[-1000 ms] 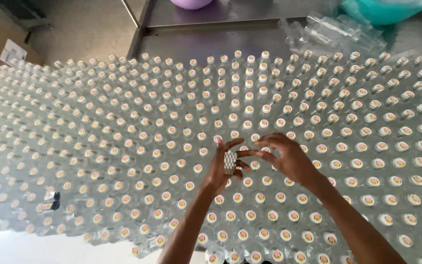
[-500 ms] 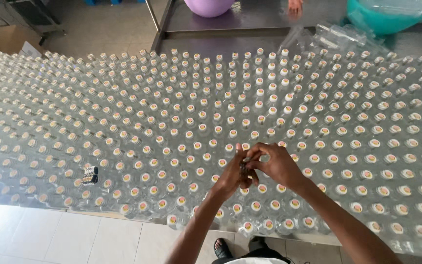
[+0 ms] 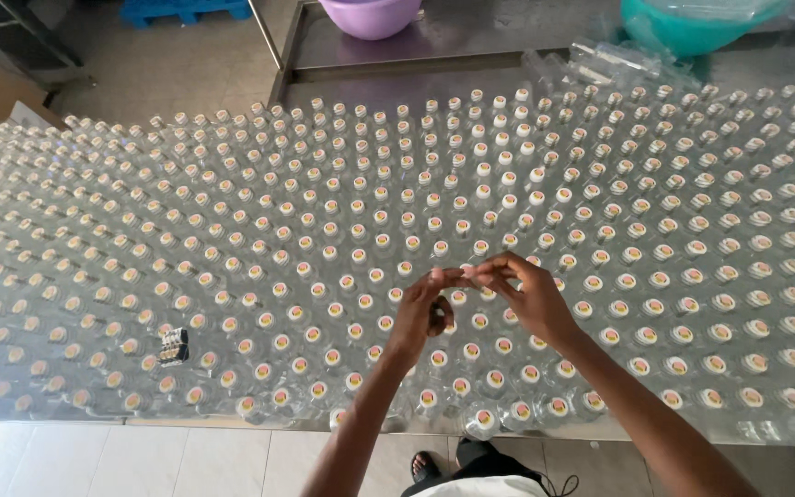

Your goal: The person repeatedly picks up small plastic bottles from a metal table and screws white caps onto them by hand. The bottles are arranged in rows on the table, and the person works methodically across the surface.

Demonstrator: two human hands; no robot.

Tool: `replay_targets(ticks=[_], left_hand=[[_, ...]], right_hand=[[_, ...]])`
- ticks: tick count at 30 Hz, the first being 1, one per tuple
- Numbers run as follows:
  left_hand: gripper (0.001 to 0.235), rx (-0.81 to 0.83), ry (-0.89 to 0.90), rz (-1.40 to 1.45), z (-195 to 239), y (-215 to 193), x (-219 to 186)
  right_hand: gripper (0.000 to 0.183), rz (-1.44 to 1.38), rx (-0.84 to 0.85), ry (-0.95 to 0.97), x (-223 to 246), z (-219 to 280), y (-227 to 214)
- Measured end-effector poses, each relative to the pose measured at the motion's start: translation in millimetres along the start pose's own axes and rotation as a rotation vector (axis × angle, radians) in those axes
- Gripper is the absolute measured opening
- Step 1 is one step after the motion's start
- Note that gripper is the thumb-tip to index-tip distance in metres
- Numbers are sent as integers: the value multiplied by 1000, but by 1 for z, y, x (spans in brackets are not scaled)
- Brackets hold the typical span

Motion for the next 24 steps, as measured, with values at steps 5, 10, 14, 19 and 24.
replay_targets(ticks=[5,10,14,19,24], left_hand=[[38,24,65,-83,-63,-4,18],[40,99,49,-62,-103,37,-20],[29,38,185,-251,-182,41,-26],[17,-75,244,-496,-264,42,-31],[17,-180,253,-708,-337,31,-11]], right_hand=[[14,-7,-86,-124,-29,-24,-11],[16,-61,-130,-105,-69,-59,-46],[23,-15,-140,-32,-112,-98,-74],[23,71,-118,-11,-162,-145,-98],[24,119,-64,-63,-221,-179,-104]])
Point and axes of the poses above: each hand's wrist, its own z-axis away from the middle knuckle, its own y-axis out of the palm, x = y × z, the point moved 9 cm from there along -z, towards the middle knuckle, and after that the axes turned 11 degrees about -y, right-handed, at the moved point
